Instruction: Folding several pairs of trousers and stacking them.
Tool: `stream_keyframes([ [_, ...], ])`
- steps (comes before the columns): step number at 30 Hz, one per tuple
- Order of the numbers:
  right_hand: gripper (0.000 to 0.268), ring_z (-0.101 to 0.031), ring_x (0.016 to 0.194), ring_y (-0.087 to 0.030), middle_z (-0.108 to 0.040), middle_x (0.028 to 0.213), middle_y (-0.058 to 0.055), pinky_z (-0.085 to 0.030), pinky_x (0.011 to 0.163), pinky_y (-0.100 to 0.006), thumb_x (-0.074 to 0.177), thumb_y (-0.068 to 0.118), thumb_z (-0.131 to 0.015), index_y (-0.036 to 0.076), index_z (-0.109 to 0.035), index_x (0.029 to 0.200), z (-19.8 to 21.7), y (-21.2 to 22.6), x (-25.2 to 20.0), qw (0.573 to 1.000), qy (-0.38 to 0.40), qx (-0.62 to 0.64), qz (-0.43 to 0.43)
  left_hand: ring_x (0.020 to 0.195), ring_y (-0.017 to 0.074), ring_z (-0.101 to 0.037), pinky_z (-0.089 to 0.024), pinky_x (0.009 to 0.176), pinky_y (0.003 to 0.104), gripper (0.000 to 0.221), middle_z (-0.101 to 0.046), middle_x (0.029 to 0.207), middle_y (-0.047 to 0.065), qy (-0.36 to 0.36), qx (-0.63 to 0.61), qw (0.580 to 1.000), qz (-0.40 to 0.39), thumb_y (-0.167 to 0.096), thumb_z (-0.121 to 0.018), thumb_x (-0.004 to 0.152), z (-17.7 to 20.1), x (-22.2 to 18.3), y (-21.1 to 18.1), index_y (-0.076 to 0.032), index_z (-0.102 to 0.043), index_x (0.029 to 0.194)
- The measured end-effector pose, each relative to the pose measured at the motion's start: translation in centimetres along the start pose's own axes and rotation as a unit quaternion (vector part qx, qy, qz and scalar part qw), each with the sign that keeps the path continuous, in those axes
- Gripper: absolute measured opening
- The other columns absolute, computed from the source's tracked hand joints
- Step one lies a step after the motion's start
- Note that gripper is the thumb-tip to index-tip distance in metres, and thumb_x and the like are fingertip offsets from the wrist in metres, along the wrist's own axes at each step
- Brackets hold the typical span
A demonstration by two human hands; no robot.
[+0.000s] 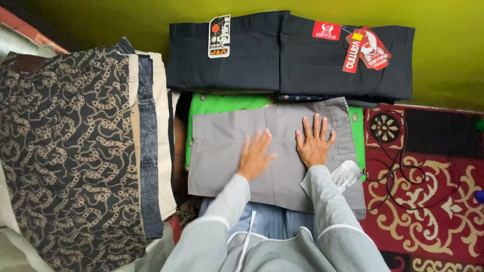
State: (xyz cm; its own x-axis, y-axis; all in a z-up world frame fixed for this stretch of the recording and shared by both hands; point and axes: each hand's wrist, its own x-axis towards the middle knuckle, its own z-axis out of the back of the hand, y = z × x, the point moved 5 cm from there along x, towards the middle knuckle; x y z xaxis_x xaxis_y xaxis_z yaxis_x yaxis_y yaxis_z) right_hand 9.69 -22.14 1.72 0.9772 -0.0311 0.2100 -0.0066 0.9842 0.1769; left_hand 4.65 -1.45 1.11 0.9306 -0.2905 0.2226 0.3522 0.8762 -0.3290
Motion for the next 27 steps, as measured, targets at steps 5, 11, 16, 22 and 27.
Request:
stream_keyframes([
  [5, 0.056, -0.015, 0.159, -0.027, -0.026, 0.171, -0.004, -0.01, 0.116, -0.062, 0.106, 0.054, -0.037, 0.032, -0.043, 0.156, -0.2, 0.2, 0.0, 1.0, 0.011, -0.004, -0.01, 0.15, 0.0256, -0.035, -0.021, 0.119, 0.06, 0.073, -0.043, 0.16, 0.006, -0.079, 0.156, 0.979, 0.104, -0.058, -0.06, 0.094, 3.2, 1.5, 14.8, -0.017, -0.046, 0.153],
  [11, 0.056, -0.015, 0.158, -0.027, -0.025, 0.171, -0.003, -0.01, 0.117, -0.062, 0.104, 0.054, -0.036, 0.035, -0.042, 0.156, -0.2, -0.2, 0.4, 0.999, 0.032, -0.019, -0.028, 0.153, 0.0354, -0.029, -0.015, 0.119, 0.069, 0.065, -0.037, 0.162, 0.019, -0.018, 0.158, 0.974, 0.163, -0.033, -0.058, 0.098, 3.7, 2.9, 6.1, -0.001, -0.042, 0.152],
  [16, 0.055, -0.011, 0.159, -0.026, -0.02, 0.172, -0.001, -0.008, 0.118, -0.062, 0.105, 0.054, -0.034, 0.036, -0.037, 0.157, -0.5, 0.0, 0.3, 0.999, 0.045, -0.003, -0.025, 0.155, 0.0368, -0.02, -0.007, 0.117, 0.071, 0.077, -0.024, 0.167, 0.019, -0.013, 0.058, 0.985, 0.163, -0.048, -0.056, 0.098, -1.0, 1.5, -2.0, -0.005, -0.033, 0.157],
  [22, 0.061, -0.039, 0.149, -0.026, -0.049, 0.156, -0.006, -0.02, 0.121, -0.056, 0.101, 0.057, -0.033, 0.026, -0.051, 0.15, -2.1, 4.9, -1.1, 0.962, -0.031, 0.138, 0.235, 0.156, 0.0331, -0.019, -0.005, 0.119, 0.067, 0.062, -0.022, 0.169, 0.016, -0.04, 0.109, 0.981, 0.157, -0.036, -0.045, 0.102, -1.3, 1.8, -2.3, -0.013, -0.032, 0.158],
  [27, 0.063, -0.032, 0.152, -0.02, -0.04, 0.163, -0.007, -0.014, 0.127, -0.045, 0.107, 0.053, -0.031, 0.019, -0.035, 0.16, -2.9, -2.3, 5.5, 0.993, 0.037, -0.024, 0.108, 0.156, 0.0313, -0.018, -0.006, 0.12, 0.066, 0.062, -0.02, 0.169, 0.015, -0.024, 0.117, 0.98, 0.162, -0.031, -0.046, 0.102, -0.5, 1.8, -2.6, -0.013, -0.031, 0.159],
])
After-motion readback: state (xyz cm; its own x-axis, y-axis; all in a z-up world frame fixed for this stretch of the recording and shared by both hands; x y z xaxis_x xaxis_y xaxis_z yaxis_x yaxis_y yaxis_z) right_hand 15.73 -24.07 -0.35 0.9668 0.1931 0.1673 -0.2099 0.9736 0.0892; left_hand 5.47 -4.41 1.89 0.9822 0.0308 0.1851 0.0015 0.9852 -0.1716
